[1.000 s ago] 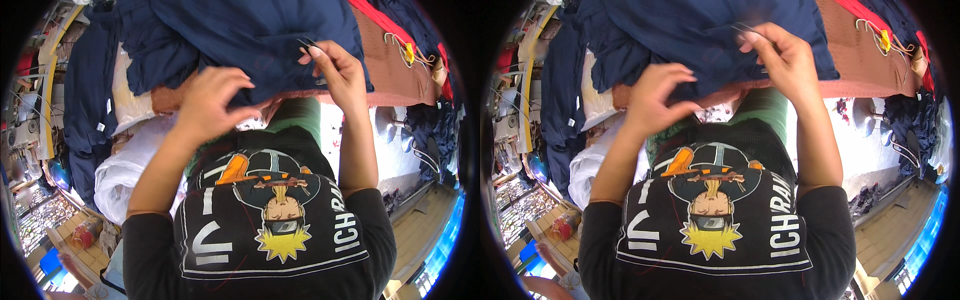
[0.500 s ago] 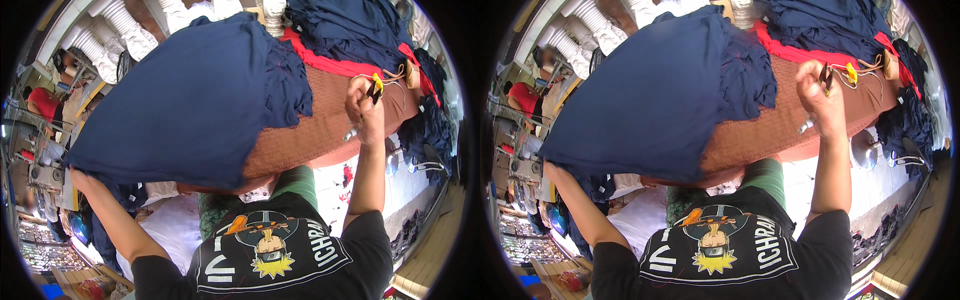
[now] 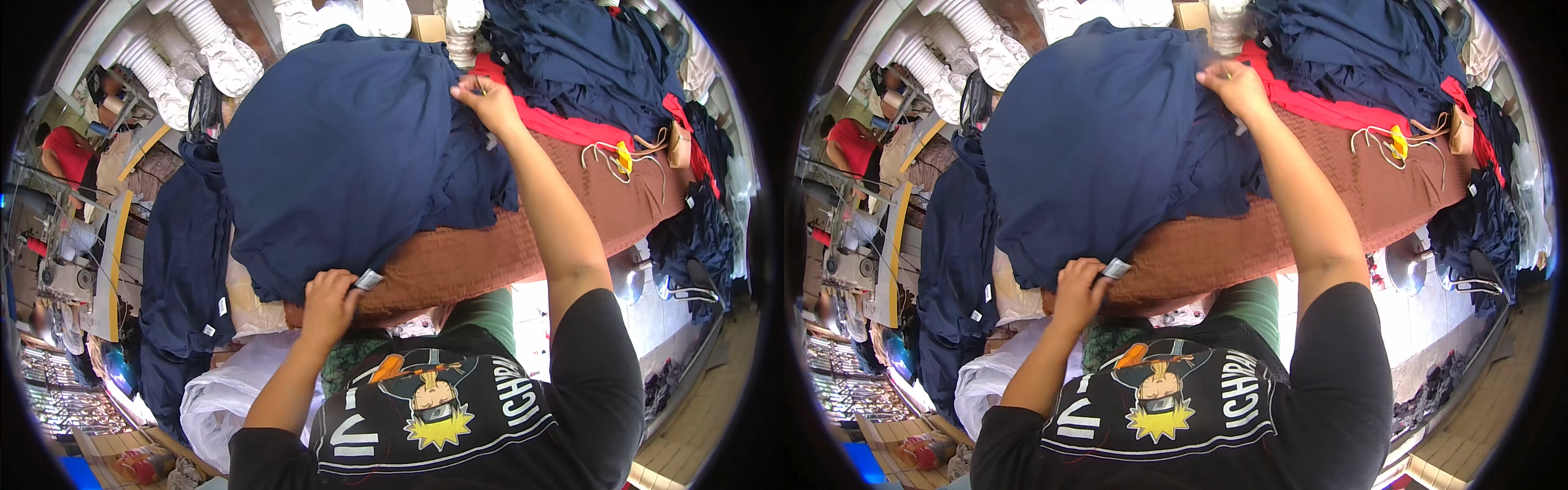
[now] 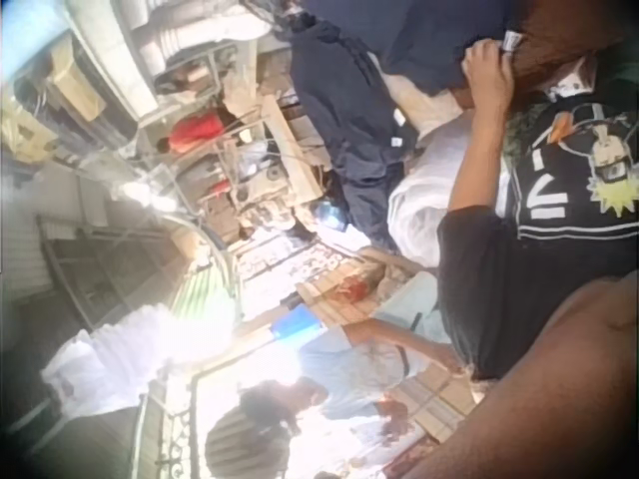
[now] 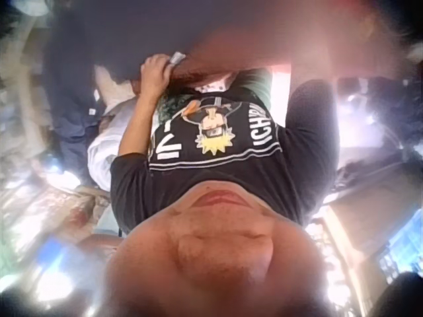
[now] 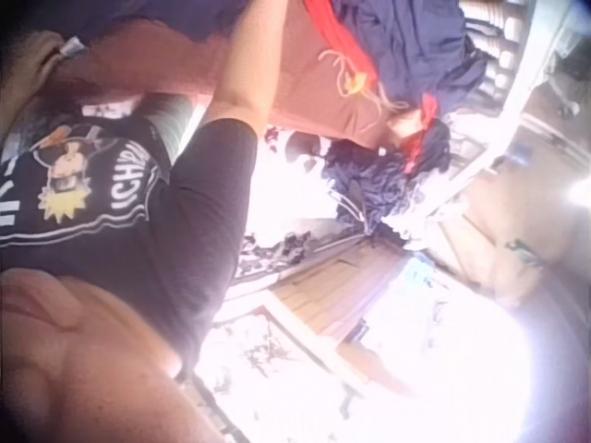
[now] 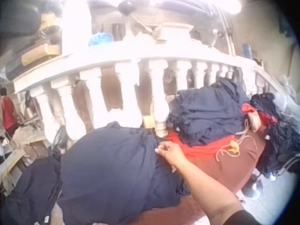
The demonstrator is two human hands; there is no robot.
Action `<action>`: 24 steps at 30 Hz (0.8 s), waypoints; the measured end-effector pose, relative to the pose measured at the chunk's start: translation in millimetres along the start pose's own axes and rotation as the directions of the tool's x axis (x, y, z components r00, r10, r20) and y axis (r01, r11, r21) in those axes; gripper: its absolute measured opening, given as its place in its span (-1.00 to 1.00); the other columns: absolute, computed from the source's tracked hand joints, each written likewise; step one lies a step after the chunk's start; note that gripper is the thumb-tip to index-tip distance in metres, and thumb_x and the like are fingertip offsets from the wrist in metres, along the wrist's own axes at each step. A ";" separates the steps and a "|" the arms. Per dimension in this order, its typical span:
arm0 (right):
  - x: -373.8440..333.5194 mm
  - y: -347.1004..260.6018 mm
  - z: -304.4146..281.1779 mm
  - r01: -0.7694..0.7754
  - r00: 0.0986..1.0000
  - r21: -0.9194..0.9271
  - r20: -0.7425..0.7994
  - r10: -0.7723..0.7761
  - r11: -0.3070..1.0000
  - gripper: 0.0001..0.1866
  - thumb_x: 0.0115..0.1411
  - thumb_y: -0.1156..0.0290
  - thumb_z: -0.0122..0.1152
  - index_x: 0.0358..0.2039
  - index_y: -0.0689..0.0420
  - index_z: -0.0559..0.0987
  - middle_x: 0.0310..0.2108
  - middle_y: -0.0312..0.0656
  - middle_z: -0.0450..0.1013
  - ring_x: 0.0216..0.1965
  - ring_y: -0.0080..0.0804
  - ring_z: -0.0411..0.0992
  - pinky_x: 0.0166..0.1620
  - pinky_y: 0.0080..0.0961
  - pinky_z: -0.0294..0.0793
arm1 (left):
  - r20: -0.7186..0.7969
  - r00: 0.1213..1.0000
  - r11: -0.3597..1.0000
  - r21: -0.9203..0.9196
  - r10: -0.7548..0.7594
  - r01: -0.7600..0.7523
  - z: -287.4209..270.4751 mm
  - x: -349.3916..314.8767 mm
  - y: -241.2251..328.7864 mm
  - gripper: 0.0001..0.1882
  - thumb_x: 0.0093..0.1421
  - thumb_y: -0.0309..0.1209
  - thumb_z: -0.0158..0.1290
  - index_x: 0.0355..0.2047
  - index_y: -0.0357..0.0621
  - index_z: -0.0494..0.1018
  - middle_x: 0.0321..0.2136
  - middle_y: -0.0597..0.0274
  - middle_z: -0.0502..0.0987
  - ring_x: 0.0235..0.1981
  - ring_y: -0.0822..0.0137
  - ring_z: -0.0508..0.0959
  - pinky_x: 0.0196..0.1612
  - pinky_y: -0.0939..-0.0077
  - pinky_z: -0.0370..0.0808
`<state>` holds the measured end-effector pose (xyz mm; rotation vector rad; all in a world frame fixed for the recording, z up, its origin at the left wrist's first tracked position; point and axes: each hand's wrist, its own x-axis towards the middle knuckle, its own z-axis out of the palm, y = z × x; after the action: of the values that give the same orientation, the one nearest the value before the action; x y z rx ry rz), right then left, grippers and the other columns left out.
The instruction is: The person trims loose threads and cleans several navy blue shirts using snips by hand. The person handles the garments one at a time, turning them over to find and cut excess thread near seams and labels.
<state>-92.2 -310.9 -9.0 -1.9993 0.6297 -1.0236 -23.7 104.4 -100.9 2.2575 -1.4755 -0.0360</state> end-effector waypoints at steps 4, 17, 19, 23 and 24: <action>-5.1 -66.6 -15.3 0.134 0.985 0.416 -0.152 -0.077 0.899 -0.80 0.19 0.26 0.30 -0.32 0.12 0.59 -0.61 -0.58 0.30 -0.65 -0.81 0.10 -0.58 -0.75 0.04 | -0.556 0.808 0.980 -0.146 -0.195 0.136 -68.7 -0.9 -39.2 -0.83 0.29 -0.43 -0.01 -0.14 -0.20 0.41 -0.27 0.17 0.46 -0.26 0.29 0.47 -0.15 0.43 0.41; -218.8 -32.2 -38.5 -0.030 0.942 0.156 0.334 -0.024 0.987 -0.80 0.12 0.35 0.33 -0.44 0.24 0.58 -0.59 -0.29 0.44 -0.52 -0.54 0.31 -0.33 -0.57 0.35 | -0.333 0.898 0.933 0.117 -0.287 0.342 -65.5 -89.6 -125.1 -0.80 0.23 -0.48 -0.02 -0.14 -0.19 0.44 -0.31 -0.06 0.53 -0.26 0.04 0.57 -0.16 0.35 0.46; -221.0 -39.7 -71.3 -0.076 0.731 -0.066 0.675 0.101 0.995 -0.76 0.09 0.29 0.35 -0.43 0.22 0.59 -0.62 -0.24 0.43 -0.55 -0.49 0.32 -0.36 -0.53 0.35 | -0.437 0.876 0.972 0.010 -0.206 0.234 -78.0 -86.0 -120.8 -0.78 0.24 -0.50 -0.11 -0.15 -0.27 0.44 -0.27 0.05 0.54 -0.23 0.16 0.54 -0.08 0.36 0.44; -211.4 -62.1 -100.5 -0.090 0.536 -0.348 0.773 0.340 0.933 -0.72 0.04 0.22 0.38 -0.41 0.19 0.62 -0.63 -0.14 0.45 -0.55 -0.31 0.42 -0.39 -0.40 0.38 | -0.780 0.623 0.998 -0.069 -0.053 -0.001 -105.6 -43.4 -94.7 -0.75 0.29 -0.47 -0.14 -0.11 -0.38 0.41 -0.21 0.09 0.53 -0.23 0.27 0.52 -0.09 0.42 0.45; -208.4 -57.3 -100.0 -0.107 0.555 -0.370 0.748 0.364 0.923 -0.74 0.04 0.23 0.38 -0.40 0.18 0.63 -0.62 -0.14 0.46 -0.54 -0.30 0.44 -0.38 -0.38 0.39 | -0.780 0.621 0.993 -0.118 -0.076 -0.027 -104.5 -29.0 -78.9 -0.77 0.29 -0.48 -0.11 -0.12 -0.37 0.42 -0.21 0.09 0.53 -0.22 0.28 0.52 -0.09 0.44 0.45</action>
<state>-286.0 -172.7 -17.3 -2.2548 0.5120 0.2374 58.9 192.2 -42.3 1.7903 -0.9077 0.7537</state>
